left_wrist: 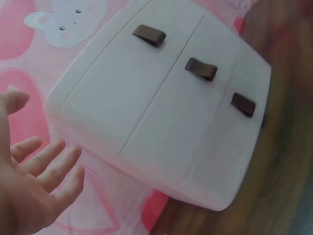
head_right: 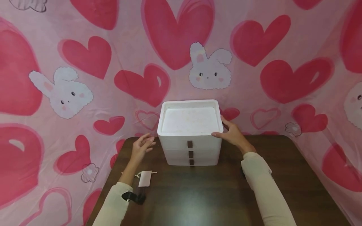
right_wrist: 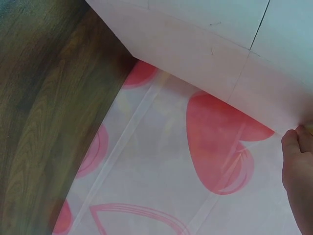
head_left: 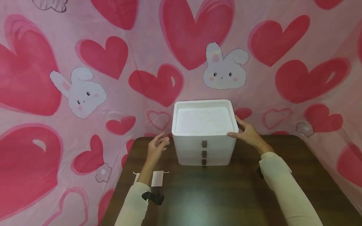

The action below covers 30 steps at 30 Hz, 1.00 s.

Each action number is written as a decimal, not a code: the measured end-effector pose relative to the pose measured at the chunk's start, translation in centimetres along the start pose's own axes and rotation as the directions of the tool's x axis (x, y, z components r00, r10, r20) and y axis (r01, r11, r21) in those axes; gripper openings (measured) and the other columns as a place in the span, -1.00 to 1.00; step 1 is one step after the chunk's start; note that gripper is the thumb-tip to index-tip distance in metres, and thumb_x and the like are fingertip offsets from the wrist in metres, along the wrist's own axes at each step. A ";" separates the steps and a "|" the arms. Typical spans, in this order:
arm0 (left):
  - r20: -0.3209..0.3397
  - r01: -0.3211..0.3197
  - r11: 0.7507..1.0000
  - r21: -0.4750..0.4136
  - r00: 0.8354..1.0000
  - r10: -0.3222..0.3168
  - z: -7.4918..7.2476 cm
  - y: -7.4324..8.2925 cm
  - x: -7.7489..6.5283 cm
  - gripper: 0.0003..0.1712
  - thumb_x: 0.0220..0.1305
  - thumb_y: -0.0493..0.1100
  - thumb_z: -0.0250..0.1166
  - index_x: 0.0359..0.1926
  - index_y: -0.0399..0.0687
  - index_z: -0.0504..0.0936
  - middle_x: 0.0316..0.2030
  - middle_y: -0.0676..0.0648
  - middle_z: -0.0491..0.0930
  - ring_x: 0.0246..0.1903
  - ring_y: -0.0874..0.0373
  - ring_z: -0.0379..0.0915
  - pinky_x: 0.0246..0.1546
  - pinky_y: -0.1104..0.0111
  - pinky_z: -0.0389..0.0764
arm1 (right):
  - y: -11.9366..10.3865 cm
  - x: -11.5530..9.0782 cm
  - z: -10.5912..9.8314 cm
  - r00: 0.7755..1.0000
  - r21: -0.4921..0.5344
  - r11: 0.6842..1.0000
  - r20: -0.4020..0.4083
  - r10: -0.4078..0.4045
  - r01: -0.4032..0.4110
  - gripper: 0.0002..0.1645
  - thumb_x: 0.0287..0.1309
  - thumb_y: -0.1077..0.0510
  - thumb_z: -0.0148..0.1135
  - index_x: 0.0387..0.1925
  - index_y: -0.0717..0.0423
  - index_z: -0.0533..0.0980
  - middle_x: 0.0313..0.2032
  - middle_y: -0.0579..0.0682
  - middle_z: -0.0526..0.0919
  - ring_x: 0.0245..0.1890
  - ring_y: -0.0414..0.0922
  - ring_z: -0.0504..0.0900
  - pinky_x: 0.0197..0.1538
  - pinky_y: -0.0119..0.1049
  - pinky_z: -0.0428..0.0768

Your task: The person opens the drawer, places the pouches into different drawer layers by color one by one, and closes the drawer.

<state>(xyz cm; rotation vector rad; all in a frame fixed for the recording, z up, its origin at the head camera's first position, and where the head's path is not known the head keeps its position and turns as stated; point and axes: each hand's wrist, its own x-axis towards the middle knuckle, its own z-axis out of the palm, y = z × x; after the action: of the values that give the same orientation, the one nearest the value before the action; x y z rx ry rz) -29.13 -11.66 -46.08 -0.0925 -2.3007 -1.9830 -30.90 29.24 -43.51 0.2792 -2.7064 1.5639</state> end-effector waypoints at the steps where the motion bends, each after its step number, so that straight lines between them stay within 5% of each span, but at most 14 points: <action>1: 0.011 0.026 0.999 -0.021 1.000 -0.025 0.1 -0.2 -0.3 -0.47 0.46 -0.15 0.20 0.37 -0.24 0.46 0.19 -0.40 0.61 0.04 -0.11 0.70 -0.04 0.30 0.74 | 0.1 0.0 0.0 1.000 -0.005 1.000 0.000 -0.002 0.002 0.25 0.16 0.00 0.49 0.61 0.08 -0.13 0.63 0.13 -0.11 0.59 0.24 0.04 0.44 0.10 0.30; 7: 0.062 0.119 0.987 -0.109 0.992 -0.113 0.7 -1.8 -2.3 -0.45 0.51 -0.02 0.12 0.35 -0.26 0.46 0.19 -0.42 0.59 0.10 -0.24 0.65 0.02 0.15 0.75 | 0.4 -0.1 0.1 1.000 -0.023 1.000 0.000 -0.002 0.002 0.24 0.16 -0.01 0.48 0.60 0.13 -0.11 0.63 0.16 -0.08 0.59 0.24 0.06 0.45 0.11 0.30; 15: 0.163 0.239 0.951 -0.194 0.964 -0.209 1.7 -4.0 -4.3 -0.37 0.56 0.07 0.01 0.37 -0.33 0.39 0.22 -0.44 0.56 0.02 -0.02 0.72 -0.07 0.27 0.75 | 0.1 0.0 0.0 1.000 -0.008 1.000 -0.005 -0.003 0.003 0.23 0.16 0.00 0.48 0.61 0.09 -0.11 0.63 0.13 -0.07 0.59 0.23 0.06 0.45 0.12 0.30; 19: 0.248 0.314 0.923 -0.224 0.934 -0.258 2.8 -5.8 -4.5 -0.32 0.56 0.12 -0.02 0.40 -0.32 0.35 0.26 -0.42 0.53 0.08 -0.06 0.69 -0.02 0.22 0.74 | 0.2 0.0 -0.1 1.000 0.002 1.000 -0.011 0.000 0.000 0.24 0.16 0.00 0.49 0.61 0.09 -0.11 0.63 0.12 -0.07 0.59 0.21 0.07 0.46 0.11 0.30; 30: 0.458 0.419 0.892 -0.171 0.835 -0.304 7.5 -10.0 -5.3 -0.20 0.55 0.25 -0.13 0.47 -0.29 0.23 0.37 -0.45 0.40 0.27 -0.31 0.51 0.16 0.06 0.63 | 0.3 0.3 0.2 1.000 0.018 1.000 -0.026 -0.001 0.001 0.23 0.14 0.04 0.51 0.60 0.11 -0.07 0.63 0.10 -0.05 0.60 0.15 0.03 0.51 0.14 0.26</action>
<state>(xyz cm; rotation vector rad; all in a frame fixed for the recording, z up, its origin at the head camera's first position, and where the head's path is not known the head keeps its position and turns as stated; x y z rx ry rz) -25.23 -5.65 -57.62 -0.1187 -2.4211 -2.7023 -31.21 29.21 -43.84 0.2587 -2.6739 1.5813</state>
